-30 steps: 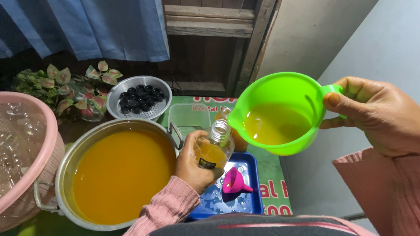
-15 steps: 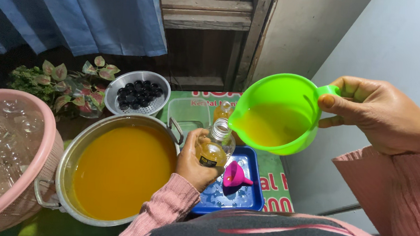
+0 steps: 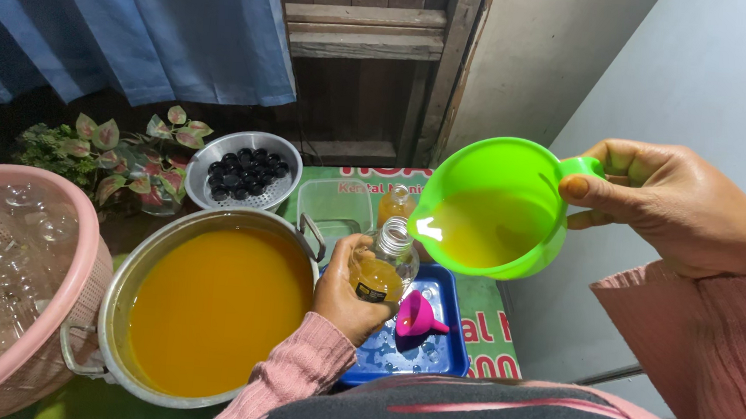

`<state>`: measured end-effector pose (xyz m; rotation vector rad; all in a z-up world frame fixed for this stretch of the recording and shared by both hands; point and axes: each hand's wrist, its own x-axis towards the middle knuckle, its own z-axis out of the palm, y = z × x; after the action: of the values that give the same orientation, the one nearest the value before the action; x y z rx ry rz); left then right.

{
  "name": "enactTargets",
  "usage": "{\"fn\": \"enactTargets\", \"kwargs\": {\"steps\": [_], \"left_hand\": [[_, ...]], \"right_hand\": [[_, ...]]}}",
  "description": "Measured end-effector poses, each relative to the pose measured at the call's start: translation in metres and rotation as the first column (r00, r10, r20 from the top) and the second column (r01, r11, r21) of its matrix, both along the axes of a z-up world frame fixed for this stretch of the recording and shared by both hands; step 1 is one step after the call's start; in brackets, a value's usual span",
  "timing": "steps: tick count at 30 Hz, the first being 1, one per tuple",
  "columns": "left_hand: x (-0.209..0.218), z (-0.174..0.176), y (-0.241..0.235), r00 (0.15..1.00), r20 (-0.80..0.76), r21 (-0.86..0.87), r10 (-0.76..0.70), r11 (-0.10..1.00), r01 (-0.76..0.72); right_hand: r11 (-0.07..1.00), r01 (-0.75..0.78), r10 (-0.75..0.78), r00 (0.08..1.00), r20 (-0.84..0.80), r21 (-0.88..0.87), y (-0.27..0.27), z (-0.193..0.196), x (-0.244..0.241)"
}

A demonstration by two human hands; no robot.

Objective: The person pours an orange liquid from a large metal pot into clear plastic bottles using a green plastic scoop. The person fills one bottle, sets it aside, and then begins filling a second bottle.

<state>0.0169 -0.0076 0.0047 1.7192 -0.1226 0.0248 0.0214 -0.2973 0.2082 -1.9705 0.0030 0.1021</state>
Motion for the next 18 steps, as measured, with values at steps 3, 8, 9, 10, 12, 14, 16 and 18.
{"fn": "enactTargets", "kwargs": {"steps": [3,8,9,10,12,14,16,18], "left_hand": [[0.0001,0.0028,0.0001,1.0,-0.007,0.028,0.005,1.0,-0.005],[-0.0016,0.0059,0.0002,1.0,-0.006,0.022,-0.02,1.0,0.02],[-0.0017,0.0065,-0.0003,1.0,0.007,0.015,-0.025,1.0,0.025],[-0.0022,0.0068,-0.0005,1.0,0.004,0.015,-0.024,1.0,0.024],[-0.0035,0.0074,-0.0008,1.0,-0.004,0.017,-0.022,1.0,0.022],[-0.0032,0.0079,-0.0028,1.0,-0.014,-0.021,-0.026,0.999,0.026],[-0.0031,0.008,-0.0041,0.999,-0.044,-0.038,-0.029,0.999,0.027],[-0.0044,0.0074,-0.0041,0.995,-0.095,-0.033,-0.029,0.999,0.026]], "right_hand": [[1.0,0.015,-0.016,1.0,-0.007,-0.015,0.0021,0.0018,0.0003],[0.998,0.011,-0.01,1.0,0.015,-0.059,0.0031,0.0035,0.0],[0.998,0.008,-0.007,1.0,0.019,-0.056,0.003,0.0036,0.0001],[0.998,0.007,-0.006,1.0,0.017,-0.057,0.0028,0.0039,0.0001],[0.998,0.004,-0.003,1.0,0.011,-0.059,0.0022,0.0045,0.0004],[0.997,0.019,-0.018,1.0,0.01,-0.079,0.0015,0.005,0.0004],[0.997,0.016,-0.015,1.0,0.013,-0.071,0.0009,0.0051,0.0004],[0.999,-0.006,0.007,1.0,0.018,-0.035,0.0007,0.0048,0.0]]}}
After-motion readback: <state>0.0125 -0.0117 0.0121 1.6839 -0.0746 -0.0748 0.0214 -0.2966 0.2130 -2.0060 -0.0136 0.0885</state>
